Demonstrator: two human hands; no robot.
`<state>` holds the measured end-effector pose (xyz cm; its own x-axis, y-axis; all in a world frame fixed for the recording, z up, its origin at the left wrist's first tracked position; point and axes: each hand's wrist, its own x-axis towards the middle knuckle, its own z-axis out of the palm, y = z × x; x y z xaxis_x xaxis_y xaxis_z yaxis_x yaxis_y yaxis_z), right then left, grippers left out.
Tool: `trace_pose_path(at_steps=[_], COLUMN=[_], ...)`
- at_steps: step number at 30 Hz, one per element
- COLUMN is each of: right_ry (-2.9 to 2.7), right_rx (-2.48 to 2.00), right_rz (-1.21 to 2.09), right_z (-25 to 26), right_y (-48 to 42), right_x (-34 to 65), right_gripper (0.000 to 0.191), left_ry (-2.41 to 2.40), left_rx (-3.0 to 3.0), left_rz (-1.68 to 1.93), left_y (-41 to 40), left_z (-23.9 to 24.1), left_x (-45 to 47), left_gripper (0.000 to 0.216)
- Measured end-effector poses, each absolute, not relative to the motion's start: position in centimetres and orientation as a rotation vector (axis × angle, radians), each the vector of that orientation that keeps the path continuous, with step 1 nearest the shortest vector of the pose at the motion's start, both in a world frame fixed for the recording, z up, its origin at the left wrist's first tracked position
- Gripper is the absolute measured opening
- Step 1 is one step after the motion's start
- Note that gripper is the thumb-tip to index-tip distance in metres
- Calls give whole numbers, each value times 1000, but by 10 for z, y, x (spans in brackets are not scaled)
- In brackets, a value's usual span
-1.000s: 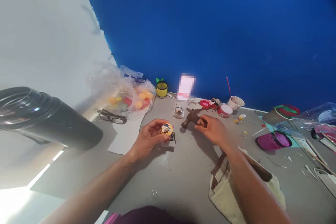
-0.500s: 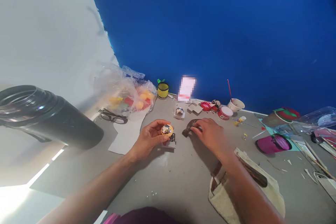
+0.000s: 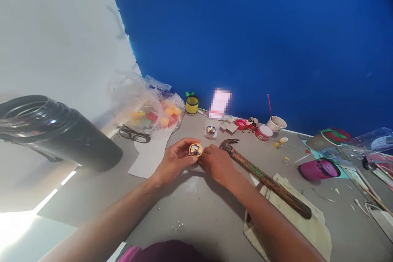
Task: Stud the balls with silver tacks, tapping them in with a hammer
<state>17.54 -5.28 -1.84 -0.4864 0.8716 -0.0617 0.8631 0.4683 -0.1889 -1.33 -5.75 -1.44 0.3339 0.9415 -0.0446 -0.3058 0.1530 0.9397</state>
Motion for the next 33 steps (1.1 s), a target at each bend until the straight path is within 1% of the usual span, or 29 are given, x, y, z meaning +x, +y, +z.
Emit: trace_pose_path(at_steps=[12, 23, 28, 33], right_ry=[-2633, -2591, -2430, -2066], right_rx=[-1557, -1626, -1608, -1529], right_rz=[339, 237, 378, 701], right_z=[-29, -29, -25, -26], right_y=[-55, -58, -59, -59], right_x=[178, 172, 175, 178], right_gripper=[16, 14, 19, 9], left_ry=[766, 788, 793, 833], left_rx=[1002, 993, 990, 1001], left_rz=[1032, 1023, 1034, 1032], left_y=[-56, -57, -56, -56], left_z=[-16, -15, -12, -12], left_x=[-12, -12, -12, -13], left_gripper=[43, 43, 45, 45])
